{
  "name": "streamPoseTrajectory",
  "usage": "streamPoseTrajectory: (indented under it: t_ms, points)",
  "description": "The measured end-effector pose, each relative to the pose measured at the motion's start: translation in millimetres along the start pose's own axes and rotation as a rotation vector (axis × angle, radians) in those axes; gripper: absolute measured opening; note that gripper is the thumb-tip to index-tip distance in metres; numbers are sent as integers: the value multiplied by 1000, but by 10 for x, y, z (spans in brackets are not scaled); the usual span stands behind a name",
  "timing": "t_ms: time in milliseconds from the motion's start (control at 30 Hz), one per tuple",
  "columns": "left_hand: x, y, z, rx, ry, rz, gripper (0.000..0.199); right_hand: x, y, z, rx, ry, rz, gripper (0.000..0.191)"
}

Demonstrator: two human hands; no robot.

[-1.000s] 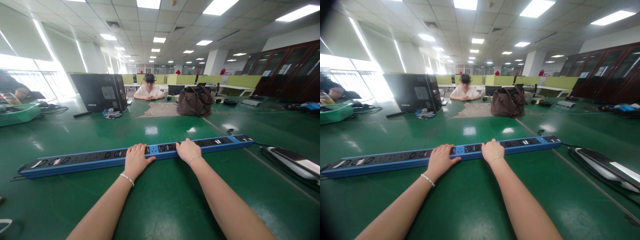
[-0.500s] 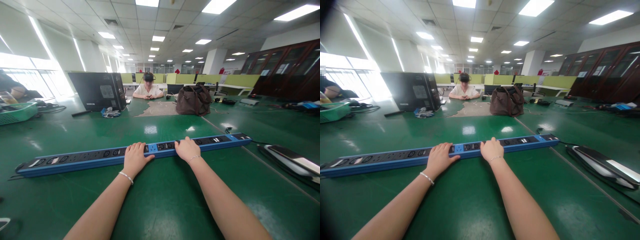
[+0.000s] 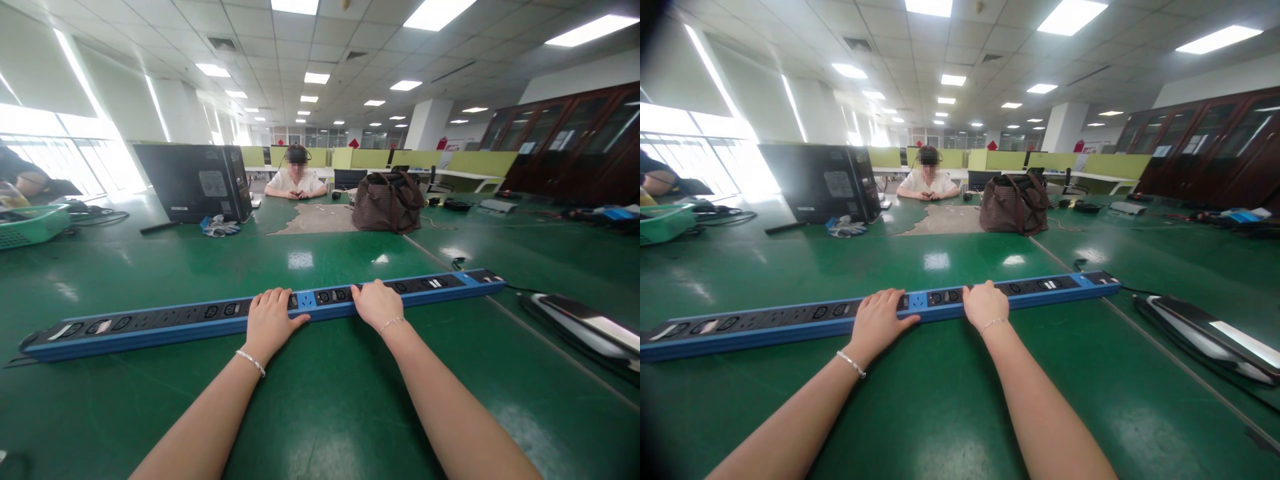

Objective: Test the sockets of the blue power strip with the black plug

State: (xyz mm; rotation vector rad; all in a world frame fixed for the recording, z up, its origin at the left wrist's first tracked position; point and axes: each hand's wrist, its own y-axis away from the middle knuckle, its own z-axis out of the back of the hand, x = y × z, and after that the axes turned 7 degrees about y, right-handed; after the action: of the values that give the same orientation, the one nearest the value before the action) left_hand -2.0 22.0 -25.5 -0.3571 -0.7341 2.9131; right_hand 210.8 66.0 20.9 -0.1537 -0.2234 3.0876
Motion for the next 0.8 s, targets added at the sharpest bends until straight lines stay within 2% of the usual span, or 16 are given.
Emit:
streamPoseTrajectory:
  t_ms: [567,633,700,733,800]
  points:
    - [0,-2,-2,-8,-23,1,57,-22,-57,40,27,8,64,54]
    - [0,-2,-5,-9,-21,6,57,-116,-111,95,45,-75,41,54]
    - [-3,-2,-6,-9,-17,7,58,-234,-171,168,132,-262,40,57]
    - [-5,-2,-4,-10,-16,7,57,-284,-195,201,135,-322,33,58]
    - [-9,-2,-1,-7,-12,9,57,-341,-218,242,112,-307,16,59]
